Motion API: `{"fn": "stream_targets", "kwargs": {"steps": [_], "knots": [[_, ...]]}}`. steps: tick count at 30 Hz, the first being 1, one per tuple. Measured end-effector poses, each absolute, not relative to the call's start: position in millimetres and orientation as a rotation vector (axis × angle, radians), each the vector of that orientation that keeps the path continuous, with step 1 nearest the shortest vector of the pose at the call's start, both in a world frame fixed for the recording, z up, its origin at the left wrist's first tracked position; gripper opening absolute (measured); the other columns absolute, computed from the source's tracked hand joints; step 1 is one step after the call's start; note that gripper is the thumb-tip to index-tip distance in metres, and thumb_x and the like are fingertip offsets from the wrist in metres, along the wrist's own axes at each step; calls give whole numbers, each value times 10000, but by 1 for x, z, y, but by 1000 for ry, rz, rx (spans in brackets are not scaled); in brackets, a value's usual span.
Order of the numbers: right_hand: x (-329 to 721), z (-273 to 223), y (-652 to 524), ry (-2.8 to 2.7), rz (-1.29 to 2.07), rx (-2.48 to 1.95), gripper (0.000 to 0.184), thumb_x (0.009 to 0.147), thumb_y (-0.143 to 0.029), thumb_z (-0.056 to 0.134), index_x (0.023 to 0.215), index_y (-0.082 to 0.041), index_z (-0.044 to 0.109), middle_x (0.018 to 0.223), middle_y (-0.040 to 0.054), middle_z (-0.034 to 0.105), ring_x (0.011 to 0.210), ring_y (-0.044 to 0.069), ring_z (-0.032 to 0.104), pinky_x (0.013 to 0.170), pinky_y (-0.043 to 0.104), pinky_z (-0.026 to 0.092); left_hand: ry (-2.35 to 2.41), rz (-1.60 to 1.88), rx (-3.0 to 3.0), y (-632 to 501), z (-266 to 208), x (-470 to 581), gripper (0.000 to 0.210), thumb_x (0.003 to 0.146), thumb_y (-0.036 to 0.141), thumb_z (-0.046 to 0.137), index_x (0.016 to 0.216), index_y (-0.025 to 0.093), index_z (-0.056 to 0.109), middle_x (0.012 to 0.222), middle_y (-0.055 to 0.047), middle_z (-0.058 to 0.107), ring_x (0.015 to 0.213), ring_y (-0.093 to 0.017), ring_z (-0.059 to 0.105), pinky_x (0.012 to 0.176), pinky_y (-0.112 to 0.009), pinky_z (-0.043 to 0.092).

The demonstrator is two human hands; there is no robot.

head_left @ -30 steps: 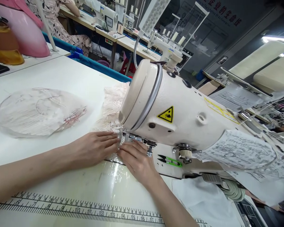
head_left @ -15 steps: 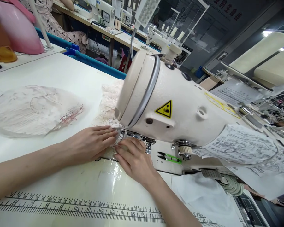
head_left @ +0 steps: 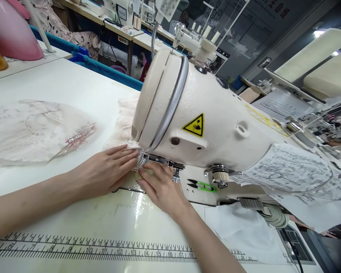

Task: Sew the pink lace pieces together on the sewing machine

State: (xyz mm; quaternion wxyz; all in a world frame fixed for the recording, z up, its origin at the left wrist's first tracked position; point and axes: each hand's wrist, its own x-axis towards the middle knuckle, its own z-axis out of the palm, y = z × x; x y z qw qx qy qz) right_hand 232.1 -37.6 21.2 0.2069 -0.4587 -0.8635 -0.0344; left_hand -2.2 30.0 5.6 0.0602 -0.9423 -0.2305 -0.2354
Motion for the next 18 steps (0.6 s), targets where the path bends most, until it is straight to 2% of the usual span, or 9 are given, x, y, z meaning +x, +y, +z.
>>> {"fn": "stream_targets", "kwargs": {"steps": [5, 10, 14, 18], "knots": [[234, 19, -38, -2400, -82, -1392, 346, 1112, -423, 476, 1278, -278, 743, 1326, 40, 726, 1029, 213, 723, 809, 349, 586, -668, -707, -2806, 30, 4, -3, 443, 1051, 258, 346, 1306, 115, 679, 1387, -147, 694, 1314, -269, 641, 1249, -411, 333], [234, 19, -40, -2403, -85, -1516, 351, 1097, -465, 496, 1325, -329, 725, 1383, 34, 702, 976, 242, 747, 908, 463, 612, -605, -660, -2764, 31, 10, -4, 467, 1047, 258, 355, 1334, 93, 684, 1356, -159, 710, 1271, -280, 667, 1218, -413, 355], [234, 20, -40, -2402, -109, -1563, 375, 1113, -461, 444, 1368, -359, 700, 1373, 43, 707, 988, 257, 757, 1005, 552, 580, -534, -657, -2739, 31, 15, -4, 467, 1057, 259, 368, 1336, 69, 691, 1324, -179, 722, 1229, -291, 688, 1209, -412, 350], [235, 21, -40, -2412, -172, -1564, 389, 1124, -446, 411, 1403, -374, 673, 1332, 56, 728, 980, 238, 758, 1036, 536, 566, -523, -652, -2718, 30, 18, -3, 460, 1061, 241, 362, 1311, 74, 711, 1305, -174, 732, 1201, -293, 700, 1212, -421, 342]]}}
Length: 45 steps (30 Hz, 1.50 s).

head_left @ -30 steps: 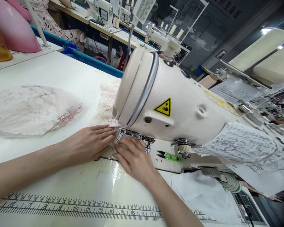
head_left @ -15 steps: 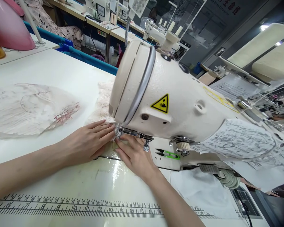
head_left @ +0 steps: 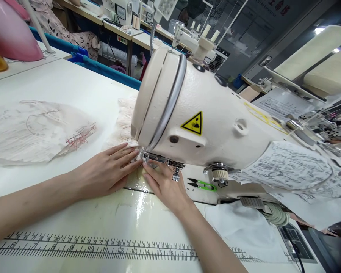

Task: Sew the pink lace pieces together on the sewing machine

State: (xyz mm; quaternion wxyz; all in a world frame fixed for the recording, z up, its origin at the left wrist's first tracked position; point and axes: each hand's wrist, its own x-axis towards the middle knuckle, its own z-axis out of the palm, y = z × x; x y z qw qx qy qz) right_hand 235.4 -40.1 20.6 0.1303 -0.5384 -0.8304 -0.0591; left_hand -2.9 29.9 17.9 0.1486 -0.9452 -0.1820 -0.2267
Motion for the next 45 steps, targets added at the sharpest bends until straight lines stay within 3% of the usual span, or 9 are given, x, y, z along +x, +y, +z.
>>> {"fn": "stream_targets", "kwargs": {"steps": [8, 19, 24, 30, 34, 40, 45], "knots": [[236, 15, -39, -2405, -257, -1620, 375, 1118, -447, 436, 1398, -377, 677, 1182, 85, 771, 972, 232, 754, 957, 466, 598, -581, -666, -2739, 30, 17, -1, 445, 1063, 240, 370, 1277, 100, 734, 1306, -165, 733, 1226, -291, 693, 1234, -436, 348], [241, 6, -29, -2414, -202, -1554, 335, 1086, -410, 524, 1373, -370, 692, 1216, 81, 762, 1061, 249, 738, 957, 438, 589, -733, -656, -2889, 34, 11, -2, 446, 1031, 274, 414, 1373, 165, 680, 1363, -136, 707, 1380, -324, 586, 1275, -528, 312], [239, 7, -31, -2402, -164, -1593, 334, 1086, -443, 519, 1334, -348, 722, 1135, 89, 780, 1026, 257, 746, 961, 464, 590, -631, -699, -2809, 29, 12, 0, 404, 1036, 176, 412, 1283, 185, 733, 1327, -83, 734, 1244, -250, 673, 1206, -382, 414], [232, 21, -37, -2319, -77, -1592, 369, 1104, -467, 478, 1298, -302, 746, 1113, 89, 786, 972, 229, 763, 917, 411, 604, -646, -585, -2839, 31, 10, -3, 452, 1037, 221, 395, 1370, 108, 679, 1379, -147, 699, 1338, -284, 627, 1207, -404, 421], [230, 26, -39, -2310, 2, -1576, 366, 1100, -455, 496, 1325, -290, 734, 1152, 89, 782, 1010, 229, 759, 922, 395, 606, -657, -568, -2849, 33, 10, -3, 477, 1039, 226, 373, 1402, 109, 659, 1374, -139, 703, 1366, -288, 608, 1222, -418, 400], [229, 26, -39, -2297, -12, -1561, 380, 1101, -475, 484, 1316, -292, 738, 1175, 89, 781, 1017, 248, 754, 944, 439, 602, -650, -594, -2815, 31, 11, -2, 465, 1034, 229, 399, 1394, 93, 661, 1415, -148, 675, 1360, -286, 613, 1253, -406, 344], [228, 25, -39, -2313, -27, -1570, 382, 1091, -489, 499, 1331, -300, 728, 1178, 89, 781, 979, 259, 751, 954, 484, 598, -658, -571, -2758, 30, 12, 1, 505, 1072, 248, 303, 1364, 80, 680, 1344, -156, 717, 1353, -290, 617, 1248, -429, 350]]}}
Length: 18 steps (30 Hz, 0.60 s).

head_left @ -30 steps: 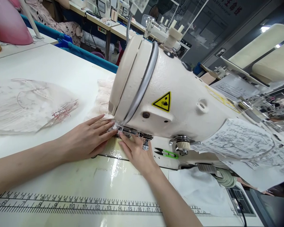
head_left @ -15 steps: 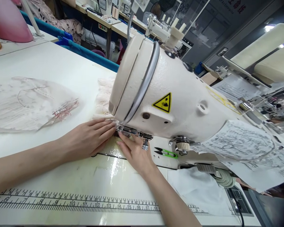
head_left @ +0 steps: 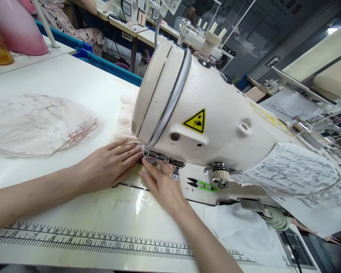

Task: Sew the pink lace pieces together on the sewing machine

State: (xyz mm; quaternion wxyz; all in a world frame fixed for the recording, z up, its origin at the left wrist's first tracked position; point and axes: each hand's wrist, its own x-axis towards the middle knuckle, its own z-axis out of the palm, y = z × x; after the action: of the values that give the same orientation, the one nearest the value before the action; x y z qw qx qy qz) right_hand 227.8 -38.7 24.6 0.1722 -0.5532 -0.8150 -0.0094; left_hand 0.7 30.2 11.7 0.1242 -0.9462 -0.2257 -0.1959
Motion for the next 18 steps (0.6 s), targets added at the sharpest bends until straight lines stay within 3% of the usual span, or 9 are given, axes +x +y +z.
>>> {"fn": "stream_targets", "kwargs": {"steps": [8, 12, 18], "knots": [[225, 22, -37, -2352, -131, -1587, 396, 1082, -488, 510, 1369, -294, 704, 1194, 120, 760, 971, 268, 735, 990, 494, 576, -763, -542, -2764, 27, 13, 7, 533, 1082, 292, 280, 1298, 83, 720, 1286, -170, 742, 1332, -336, 629, 1190, -495, 443], [225, 19, -38, -2363, -207, -1575, 397, 1081, -479, 514, 1367, -272, 698, 1254, 132, 739, 1068, 297, 718, 1012, 507, 559, -819, -518, -2778, 24, 15, 10, 514, 1088, 315, 305, 1269, 96, 734, 1300, -170, 734, 1330, -338, 629, 1197, -499, 445], [231, 16, -38, -2281, -283, -1549, 328, 1097, -435, 498, 1271, -291, 737, 1168, 104, 774, 959, 255, 741, 982, 449, 538, -804, -419, -2767, 25, 21, 9, 476, 1076, 348, 368, 1212, 99, 750, 1286, -175, 734, 1326, -355, 622, 1164, -497, 474]]}}
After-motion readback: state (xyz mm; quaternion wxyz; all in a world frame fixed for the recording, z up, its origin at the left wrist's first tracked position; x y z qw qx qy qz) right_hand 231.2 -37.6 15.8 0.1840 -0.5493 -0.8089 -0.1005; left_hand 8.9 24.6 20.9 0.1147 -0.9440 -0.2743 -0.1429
